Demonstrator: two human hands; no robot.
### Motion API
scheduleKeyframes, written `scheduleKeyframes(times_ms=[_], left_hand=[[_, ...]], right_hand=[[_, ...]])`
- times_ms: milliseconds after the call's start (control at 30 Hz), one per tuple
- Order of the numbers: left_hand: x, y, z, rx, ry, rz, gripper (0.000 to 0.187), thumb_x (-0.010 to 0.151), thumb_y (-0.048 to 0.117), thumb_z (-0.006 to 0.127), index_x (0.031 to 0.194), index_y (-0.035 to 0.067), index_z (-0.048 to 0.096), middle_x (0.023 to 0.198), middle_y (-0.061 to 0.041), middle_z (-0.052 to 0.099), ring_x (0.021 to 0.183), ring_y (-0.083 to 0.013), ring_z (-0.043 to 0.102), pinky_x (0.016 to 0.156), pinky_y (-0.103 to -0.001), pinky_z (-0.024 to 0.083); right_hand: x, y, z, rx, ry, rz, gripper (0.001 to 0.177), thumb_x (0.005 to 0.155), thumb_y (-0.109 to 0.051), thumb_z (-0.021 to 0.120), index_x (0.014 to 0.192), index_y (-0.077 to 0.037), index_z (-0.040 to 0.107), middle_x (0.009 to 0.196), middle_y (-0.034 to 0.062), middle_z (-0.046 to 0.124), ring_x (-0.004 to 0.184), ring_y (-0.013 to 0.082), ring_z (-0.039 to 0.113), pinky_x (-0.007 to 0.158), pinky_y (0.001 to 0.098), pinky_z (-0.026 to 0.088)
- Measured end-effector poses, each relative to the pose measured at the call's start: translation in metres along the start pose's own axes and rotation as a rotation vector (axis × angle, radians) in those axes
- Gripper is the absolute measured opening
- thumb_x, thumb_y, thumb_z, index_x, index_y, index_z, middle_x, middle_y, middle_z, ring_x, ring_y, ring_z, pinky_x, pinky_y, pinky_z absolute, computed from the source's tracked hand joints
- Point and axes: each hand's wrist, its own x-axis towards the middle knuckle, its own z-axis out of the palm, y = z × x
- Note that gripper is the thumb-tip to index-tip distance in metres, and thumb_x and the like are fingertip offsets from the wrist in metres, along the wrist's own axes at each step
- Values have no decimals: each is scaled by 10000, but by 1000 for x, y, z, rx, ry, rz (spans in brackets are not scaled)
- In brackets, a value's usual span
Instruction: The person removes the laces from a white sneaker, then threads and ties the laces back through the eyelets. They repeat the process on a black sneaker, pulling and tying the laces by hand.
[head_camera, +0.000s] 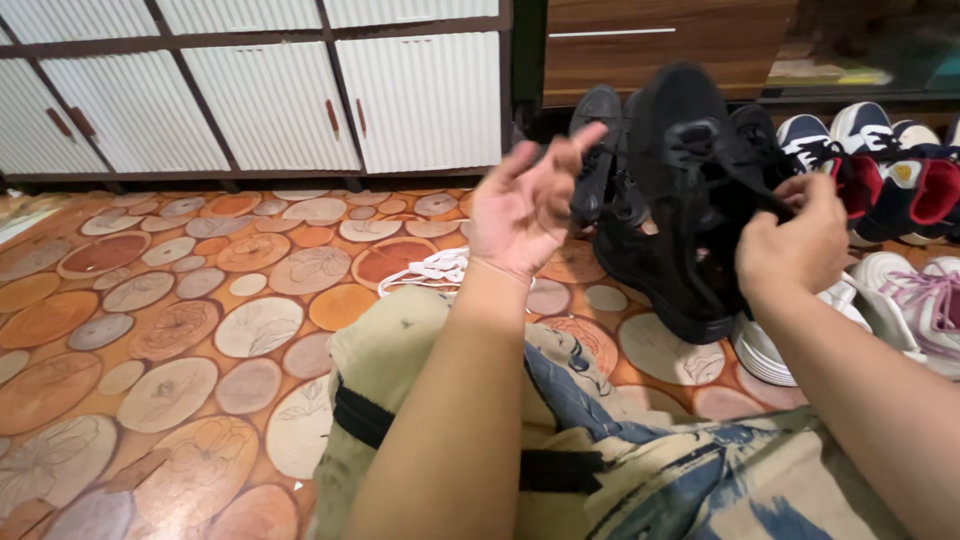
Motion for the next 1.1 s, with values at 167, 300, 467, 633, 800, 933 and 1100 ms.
scheduleKeyframes(times_ms=[167, 300, 467, 633, 800, 933, 1100], left_hand=[[2, 4, 14, 280, 259, 199, 461, 1122, 333, 513, 1554, 188, 437, 751, 63, 394, 591, -74, 366, 665, -310, 472], [-3, 15, 11, 455, 335, 121, 524, 1070, 392, 552, 1568, 300, 417, 706, 68, 387, 539, -68, 307, 639, -306, 426], [-29, 53, 14, 174, 258, -34, 688, 1086, 443, 556, 1587, 6, 382, 699, 52, 401, 508, -65, 245, 454, -256, 186], [-30, 65, -2, 29, 349, 8, 746, 1047, 482, 531, 1580, -18, 380, 835, -20, 551, 597, -84, 339, 478, -232, 260], [-16, 21, -13, 1237, 1274, -170, 1069, 802, 797, 621, 1392, -90, 532, 987, -142, 660, 720, -210, 455, 576, -384, 422], [8, -55, -11, 2163, 1251, 511, 886, 770, 680, 770, 1309, -5, 609, 1239, -182, 623, 1214, -349, 525, 1021, -502, 399], [14, -107, 8, 2495, 597, 629, 259, 924, 443, 717, 1118, 279, 767, 1110, -21, 634, 1152, -262, 593, 1019, -440, 468]], right_hand=[[-4, -10, 2, 67, -48, 54, 220, 888, -99, 689, 1085, -163, 617, 1044, 73, 722, 960, 357, 683, 785, 501, 499], [-5, -15, -3, 19, -51, 64, 168, 906, -131, 696, 1056, -171, 634, 1035, 70, 733, 950, 364, 682, 756, 516, 496], [-14, -3, -13, -42, -76, 73, 166, 913, -155, 713, 1063, -178, 646, 1028, 73, 734, 944, 359, 684, 758, 519, 497], [-21, 1, -13, -12, -114, 59, 180, 915, -129, 695, 1084, -172, 649, 1012, 73, 740, 940, 355, 694, 779, 500, 511], [-23, -10, -8, 36, -83, 57, 164, 918, -157, 724, 1060, -151, 642, 1003, 76, 736, 913, 344, 700, 770, 489, 515], [-24, -22, -9, 42, -87, 37, 185, 907, -134, 717, 1077, -143, 643, 994, 90, 736, 913, 357, 694, 766, 499, 509], [-40, -37, -10, 73, -107, 29, 156, 926, -169, 740, 1041, -135, 641, 978, 86, 740, 902, 362, 695, 757, 503, 506]])
